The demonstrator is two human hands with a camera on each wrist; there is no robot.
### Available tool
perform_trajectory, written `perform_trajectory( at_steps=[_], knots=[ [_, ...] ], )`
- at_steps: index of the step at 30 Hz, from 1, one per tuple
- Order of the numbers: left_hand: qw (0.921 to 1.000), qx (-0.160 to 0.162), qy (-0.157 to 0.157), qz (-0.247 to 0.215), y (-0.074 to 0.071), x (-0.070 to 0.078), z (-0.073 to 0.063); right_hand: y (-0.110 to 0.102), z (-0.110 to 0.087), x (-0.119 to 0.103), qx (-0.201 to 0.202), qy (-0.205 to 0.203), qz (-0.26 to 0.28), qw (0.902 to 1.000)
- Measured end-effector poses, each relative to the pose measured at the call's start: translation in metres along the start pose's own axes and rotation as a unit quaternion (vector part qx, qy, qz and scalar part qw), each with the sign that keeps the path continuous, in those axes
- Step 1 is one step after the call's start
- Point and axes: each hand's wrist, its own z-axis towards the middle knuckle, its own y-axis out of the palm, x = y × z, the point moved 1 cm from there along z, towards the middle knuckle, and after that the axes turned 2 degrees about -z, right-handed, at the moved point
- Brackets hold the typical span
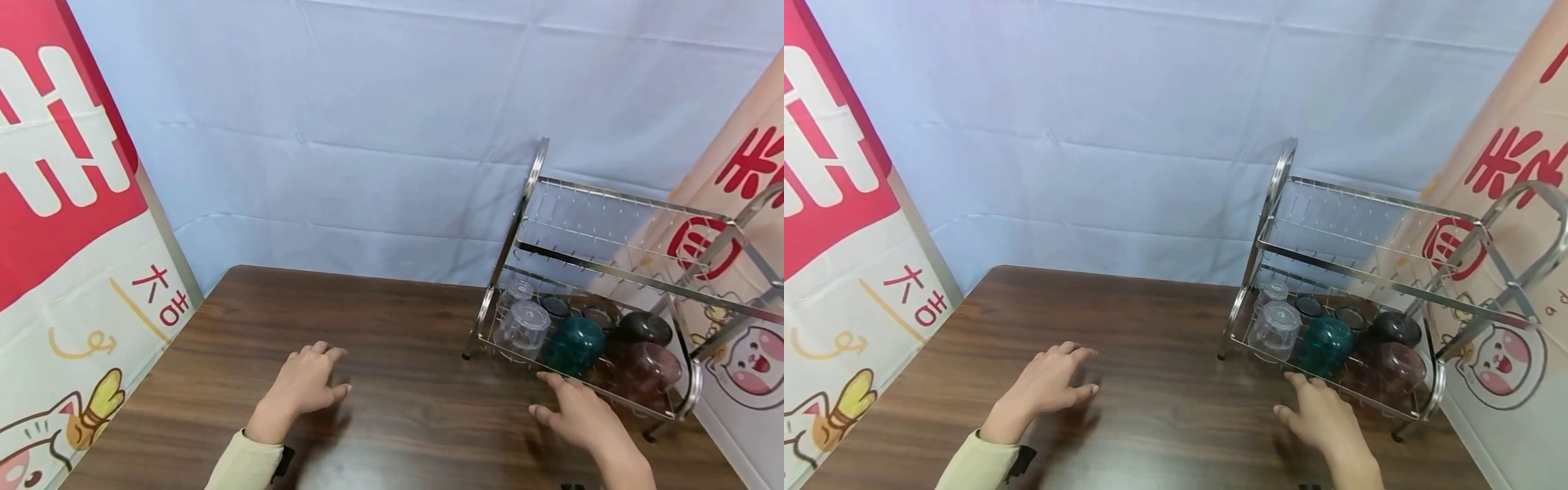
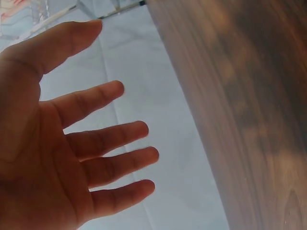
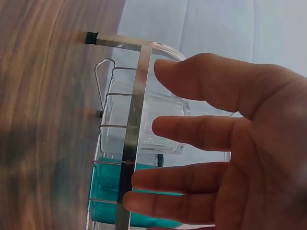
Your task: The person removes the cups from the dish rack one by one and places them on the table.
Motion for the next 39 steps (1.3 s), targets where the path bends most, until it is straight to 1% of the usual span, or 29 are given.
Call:
perform_trajectory(
  at_steps=[5, 9, 14, 18, 21, 25, 32, 39],
  knots=[
    [0.9994, -0.004, 0.035, -0.002, 0.007, 0.006, 0.007, -0.003, 0.001, -0.004, 0.010, -0.017, -0.004, 0.9998],
    [0.9986, -0.002, 0.052, -0.004, 0.009, 0.010, 0.012, -0.009, 0.005, -0.008, 0.022, -0.036, -0.009, 0.9991],
    [0.9986, -0.003, 0.052, 0.000, 0.007, 0.015, 0.016, -0.013, 0.010, -0.013, 0.033, -0.050, -0.018, 0.9980],
    [0.9986, -0.010, 0.051, -0.003, 0.006, 0.020, 0.021, -0.018, 0.012, -0.016, 0.023, -0.051, -0.019, 0.9982],
    [0.9981, -0.013, 0.059, -0.009, 0.008, 0.025, 0.026, -0.022, 0.015, -0.016, 0.023, -0.057, -0.021, 0.9979],
    [0.9977, -0.019, 0.065, -0.008, 0.012, 0.031, 0.033, -0.028, 0.019, -0.015, 0.026, -0.074, -0.022, 0.9967],
    [0.9973, -0.024, 0.070, 0.001, 0.015, 0.038, 0.038, -0.034, 0.029, -0.016, 0.035, -0.099, -0.020, 0.9942],
    [0.9962, -0.031, 0.081, 0.014, 0.019, 0.044, 0.045, -0.041, 0.035, -0.019, 0.052, -0.111, -0.024, 0.9921]
  ],
)
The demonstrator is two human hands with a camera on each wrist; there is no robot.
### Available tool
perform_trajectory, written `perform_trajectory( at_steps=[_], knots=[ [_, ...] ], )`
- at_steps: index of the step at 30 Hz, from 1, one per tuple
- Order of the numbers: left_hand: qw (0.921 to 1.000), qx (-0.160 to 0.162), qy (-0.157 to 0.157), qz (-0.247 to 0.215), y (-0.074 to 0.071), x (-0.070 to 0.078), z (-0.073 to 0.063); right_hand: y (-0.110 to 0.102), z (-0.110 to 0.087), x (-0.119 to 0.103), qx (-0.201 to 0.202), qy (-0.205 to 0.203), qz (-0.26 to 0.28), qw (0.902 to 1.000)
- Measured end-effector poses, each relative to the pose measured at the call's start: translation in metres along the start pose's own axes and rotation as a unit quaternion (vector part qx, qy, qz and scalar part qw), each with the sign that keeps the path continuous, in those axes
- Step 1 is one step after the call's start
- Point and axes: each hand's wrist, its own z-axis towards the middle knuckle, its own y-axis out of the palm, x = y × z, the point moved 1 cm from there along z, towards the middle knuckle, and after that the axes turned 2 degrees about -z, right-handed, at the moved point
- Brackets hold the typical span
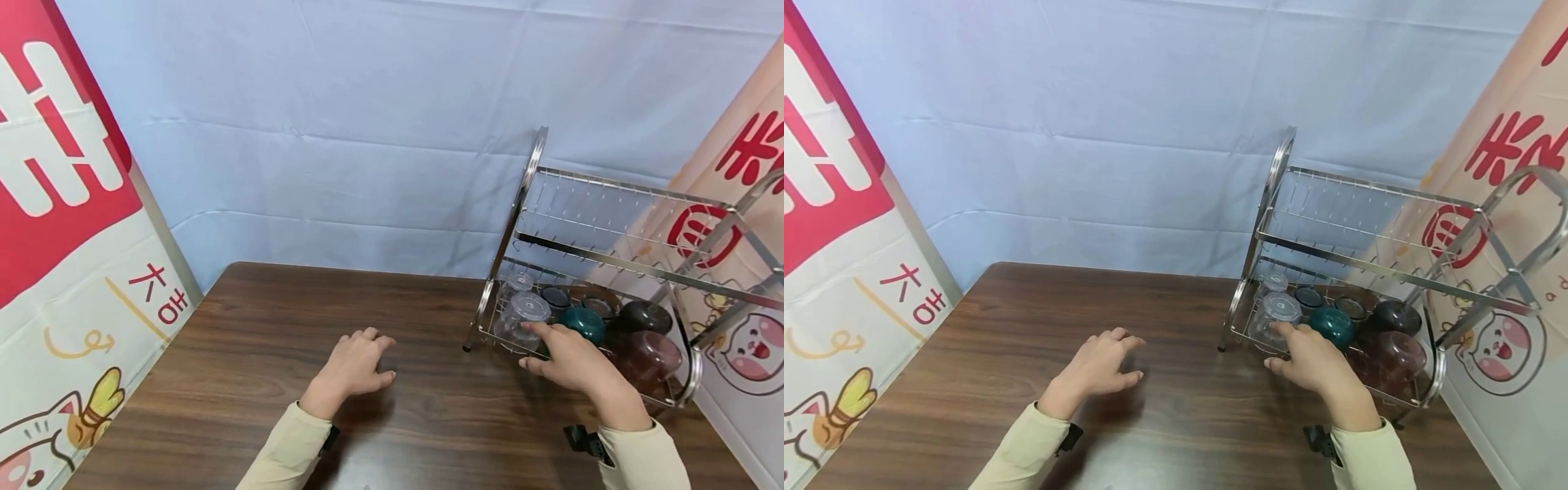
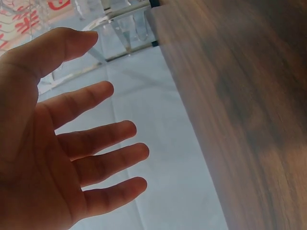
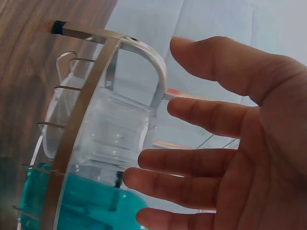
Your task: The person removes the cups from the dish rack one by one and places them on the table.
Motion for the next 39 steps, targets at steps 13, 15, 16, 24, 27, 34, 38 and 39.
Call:
perform_trajectory(
  at_steps=[13, 15, 16, 24, 27, 34, 38, 39],
  knots=[
    [0.9996, 0.024, 0.014, 0.008, 0.002, 0.013, 0.015, -0.014, 0.019, -0.003, 0.020, -0.008, -0.019, 0.9996],
    [0.9996, 0.022, 0.014, 0.007, 0.002, 0.016, 0.018, -0.016, 0.022, -0.002, 0.021, -0.005, -0.021, 0.9995],
    [0.9997, 0.020, 0.014, 0.005, 0.001, 0.018, 0.019, -0.016, 0.024, -0.002, 0.022, -0.004, -0.021, 0.9995],
    [0.9995, 0.013, 0.024, 0.017, 0.009, 0.029, 0.032, -0.016, 0.035, 0.005, 0.025, -0.002, -0.021, 0.9995],
    [0.9989, 0.013, 0.035, 0.027, 0.013, 0.032, 0.036, -0.014, 0.039, 0.008, 0.029, -0.002, -0.021, 0.9994],
    [0.9986, 0.011, 0.040, 0.034, 0.020, 0.037, 0.042, -0.010, 0.046, 0.013, 0.033, -0.007, -0.019, 0.9993],
    [0.9985, 0.015, 0.043, 0.030, 0.024, 0.041, 0.045, -0.008, 0.051, 0.014, 0.036, 0.001, -0.024, 0.9991],
    [0.9985, 0.015, 0.043, 0.031, 0.025, 0.042, 0.045, -0.007, 0.052, 0.014, 0.035, 0.003, -0.024, 0.9991]
  ],
)
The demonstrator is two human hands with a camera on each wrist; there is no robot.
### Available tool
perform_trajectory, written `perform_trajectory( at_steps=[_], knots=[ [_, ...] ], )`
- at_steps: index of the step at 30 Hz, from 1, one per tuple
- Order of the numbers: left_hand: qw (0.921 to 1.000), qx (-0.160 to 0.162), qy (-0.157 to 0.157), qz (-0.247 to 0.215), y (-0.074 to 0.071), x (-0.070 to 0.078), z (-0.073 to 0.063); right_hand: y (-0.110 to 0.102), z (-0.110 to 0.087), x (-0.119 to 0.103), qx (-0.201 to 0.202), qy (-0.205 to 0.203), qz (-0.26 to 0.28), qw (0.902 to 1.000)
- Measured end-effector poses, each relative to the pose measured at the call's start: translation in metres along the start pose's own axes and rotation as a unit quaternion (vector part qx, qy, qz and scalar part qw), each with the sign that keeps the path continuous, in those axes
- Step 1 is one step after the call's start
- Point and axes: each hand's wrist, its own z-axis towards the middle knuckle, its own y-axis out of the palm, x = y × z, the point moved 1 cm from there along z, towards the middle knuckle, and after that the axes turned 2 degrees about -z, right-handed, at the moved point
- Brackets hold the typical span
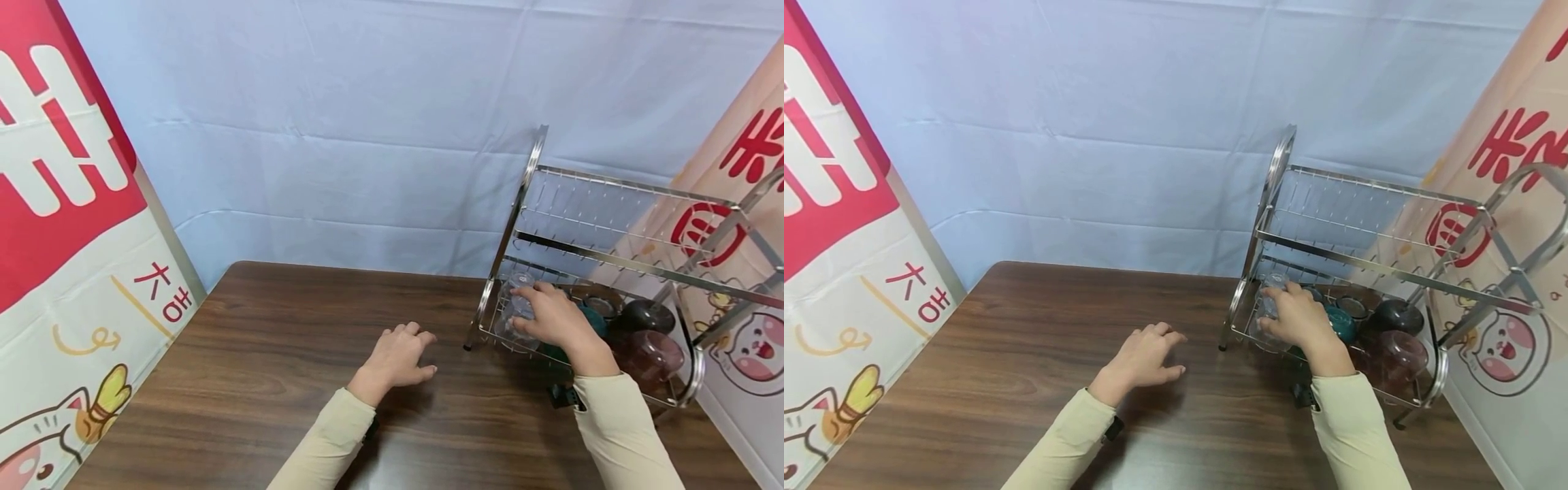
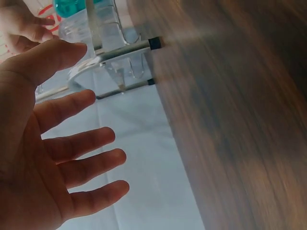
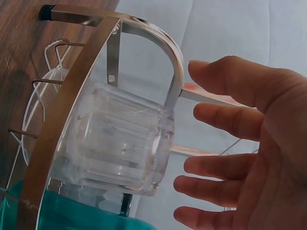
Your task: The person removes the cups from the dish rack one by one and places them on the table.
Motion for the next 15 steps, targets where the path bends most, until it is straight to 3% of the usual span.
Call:
perform_trajectory(
  at_steps=[15],
  knots=[
    [0.9999, 0.009, 0.001, -0.008, 0.014, 0.007, 0.013, 0.009, 0.011, 0.011, -0.019, 0.043, 0.012, 0.9988]
  ],
)
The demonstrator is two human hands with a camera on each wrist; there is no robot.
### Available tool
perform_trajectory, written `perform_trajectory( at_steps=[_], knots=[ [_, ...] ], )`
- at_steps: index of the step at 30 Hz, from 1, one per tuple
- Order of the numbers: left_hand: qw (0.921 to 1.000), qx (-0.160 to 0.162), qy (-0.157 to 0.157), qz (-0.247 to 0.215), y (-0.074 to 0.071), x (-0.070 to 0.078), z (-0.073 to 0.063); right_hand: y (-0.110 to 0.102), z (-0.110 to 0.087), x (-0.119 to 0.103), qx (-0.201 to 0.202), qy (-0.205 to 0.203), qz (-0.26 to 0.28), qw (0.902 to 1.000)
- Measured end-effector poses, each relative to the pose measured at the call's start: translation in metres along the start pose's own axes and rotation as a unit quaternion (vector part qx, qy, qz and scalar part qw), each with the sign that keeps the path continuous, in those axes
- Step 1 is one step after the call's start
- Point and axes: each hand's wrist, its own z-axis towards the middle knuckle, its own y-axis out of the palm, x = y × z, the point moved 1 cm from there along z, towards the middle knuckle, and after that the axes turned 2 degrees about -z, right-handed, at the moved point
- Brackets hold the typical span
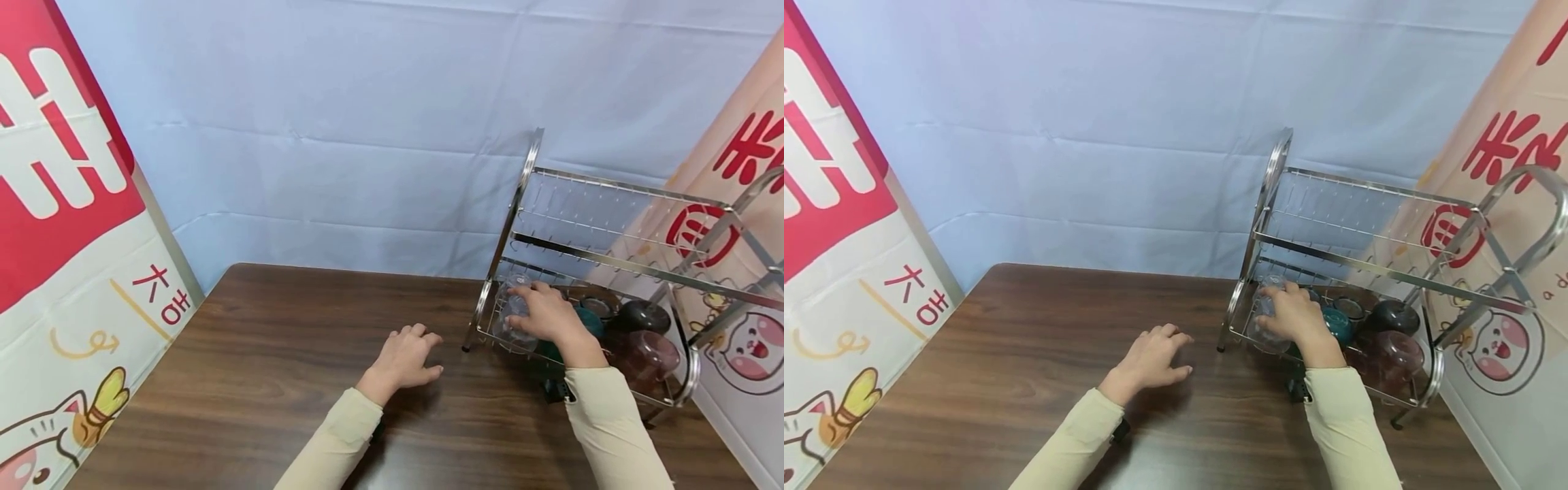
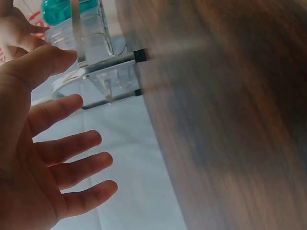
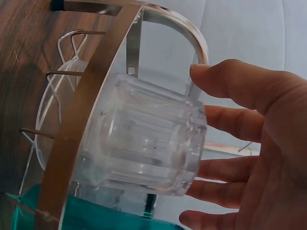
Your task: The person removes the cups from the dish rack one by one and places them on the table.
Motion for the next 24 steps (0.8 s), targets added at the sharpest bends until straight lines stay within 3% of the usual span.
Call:
perform_trajectory(
  at_steps=[10, 24],
  knots=[
    [1.0000, -0.003, -0.001, -0.003, 0.008, 0.003, 0.011, 0.004, 0.009, 0.015, -0.012, -0.001, 0.019, 0.9997],
    [0.9997, -0.022, -0.006, -0.009, 0.015, 0.007, 0.020, 0.015, 0.024, 0.010, -0.026, 0.003, 0.013, 0.9996]
  ],
)
